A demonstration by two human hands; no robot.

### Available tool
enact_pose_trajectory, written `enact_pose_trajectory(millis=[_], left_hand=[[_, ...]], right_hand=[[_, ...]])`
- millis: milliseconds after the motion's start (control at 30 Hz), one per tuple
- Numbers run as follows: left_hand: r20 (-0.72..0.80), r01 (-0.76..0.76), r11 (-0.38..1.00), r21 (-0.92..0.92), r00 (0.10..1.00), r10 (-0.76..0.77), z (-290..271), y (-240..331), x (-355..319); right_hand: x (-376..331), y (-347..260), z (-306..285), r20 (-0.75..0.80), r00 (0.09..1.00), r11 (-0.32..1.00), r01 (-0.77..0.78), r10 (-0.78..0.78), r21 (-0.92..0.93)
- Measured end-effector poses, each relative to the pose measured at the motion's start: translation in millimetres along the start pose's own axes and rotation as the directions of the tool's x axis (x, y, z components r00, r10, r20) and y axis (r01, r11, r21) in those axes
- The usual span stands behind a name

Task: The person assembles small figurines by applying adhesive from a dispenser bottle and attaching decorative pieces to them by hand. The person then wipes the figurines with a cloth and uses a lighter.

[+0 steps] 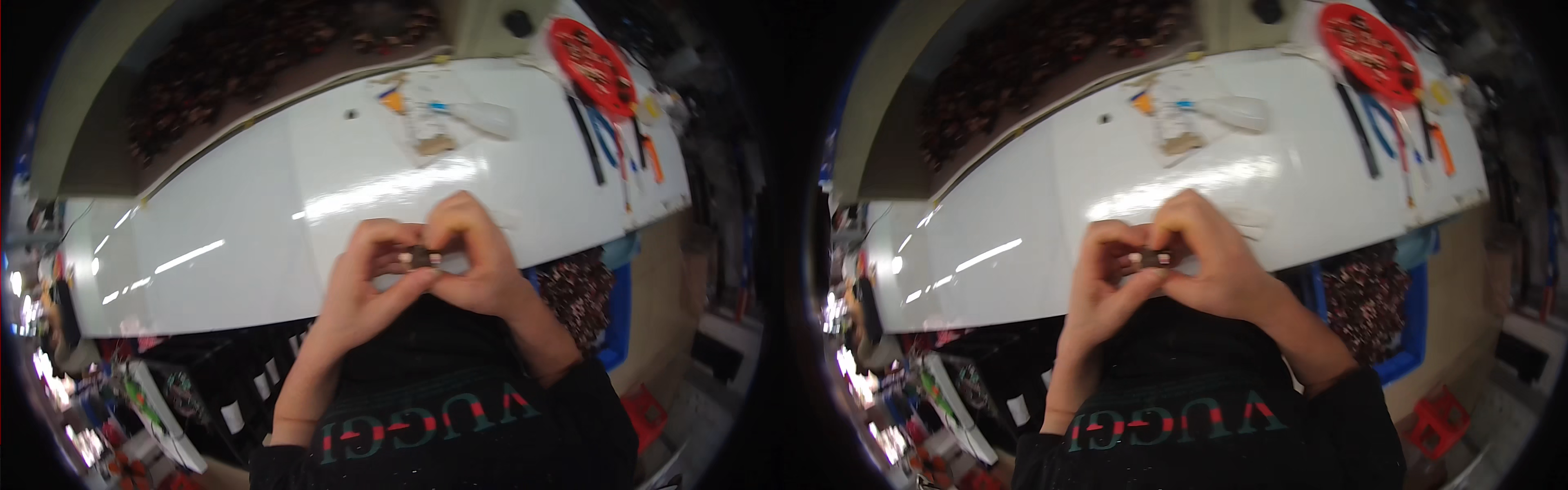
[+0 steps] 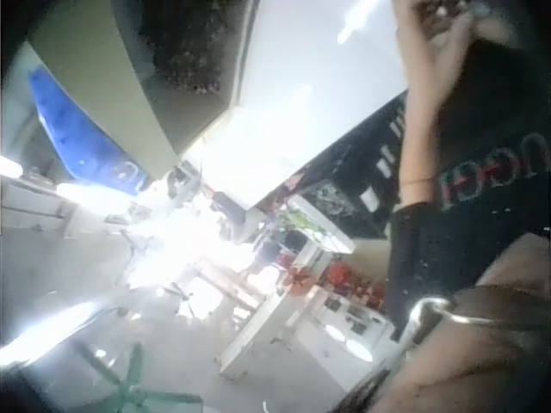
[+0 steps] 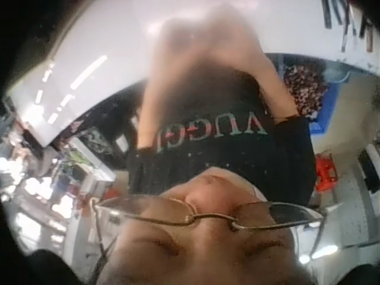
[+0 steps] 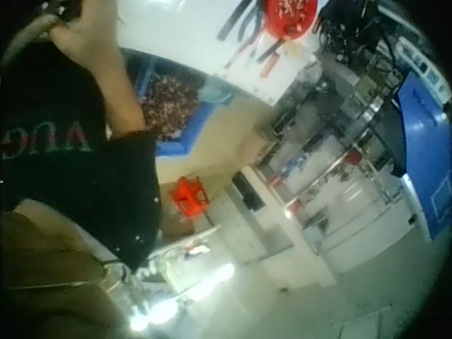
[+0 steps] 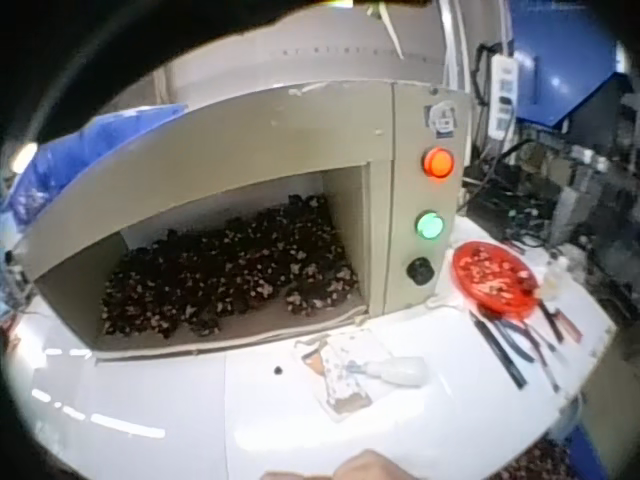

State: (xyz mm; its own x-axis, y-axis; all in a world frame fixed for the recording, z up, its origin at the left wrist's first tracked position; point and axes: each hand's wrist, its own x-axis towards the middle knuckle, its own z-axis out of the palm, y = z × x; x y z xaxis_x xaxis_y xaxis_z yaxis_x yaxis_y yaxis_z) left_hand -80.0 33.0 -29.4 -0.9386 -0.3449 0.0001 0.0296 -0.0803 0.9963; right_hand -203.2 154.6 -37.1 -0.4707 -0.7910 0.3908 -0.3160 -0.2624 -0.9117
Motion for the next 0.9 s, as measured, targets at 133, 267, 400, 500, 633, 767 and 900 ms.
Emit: enact_pose_trajectory(millis=[133, 267, 400, 500, 633, 767, 900], left_hand=[[-0.048, 0.009, 0.999, -0.053, 0.999, -0.011, 9, -3, -3], [-0.037, 0.025, 0.999, -0.041, 0.999, -0.026, 20, 3, 3], [-0.035, 0.004, 1.000, -0.001, 0.999, -0.004, 26, 1, 5], [-0.036, 0.023, 1.000, -0.003, 0.999, -0.023, 25, 2, 3], [-0.089, 0.004, 1.000, -0.029, 0.996, -0.007, 27, 3, 1], [-0.061, -0.029, 0.999, 0.038, 0.998, 0.031, 20, -2, 3], [-0.084, -0.004, 1.000, 0.013, 0.996, 0.006, 13, 4, 0]], right_hand=[[1, 3, -5, -0.006, 1.000, 0.999, 0.015, -0.015, 0.041], [-6, -1, -17, 0.016, 0.999, 0.999, -0.035, 0.034, 0.031], [-8, -2, -22, 0.003, 0.999, 0.999, -0.034, 0.034, 0.025], [-7, -5, -22, 0.005, 1.000, 1.000, -0.020, 0.020, 0.021], [-5, -7, -19, -0.021, 0.999, 0.995, -0.030, 0.032, 0.091], [-5, 2, -9, -0.143, 0.989, 0.999, 0.033, -0.032, 0.010], [-4, 1, 0, -0.139, 0.990, 0.997, 0.017, -0.007, 0.073]])
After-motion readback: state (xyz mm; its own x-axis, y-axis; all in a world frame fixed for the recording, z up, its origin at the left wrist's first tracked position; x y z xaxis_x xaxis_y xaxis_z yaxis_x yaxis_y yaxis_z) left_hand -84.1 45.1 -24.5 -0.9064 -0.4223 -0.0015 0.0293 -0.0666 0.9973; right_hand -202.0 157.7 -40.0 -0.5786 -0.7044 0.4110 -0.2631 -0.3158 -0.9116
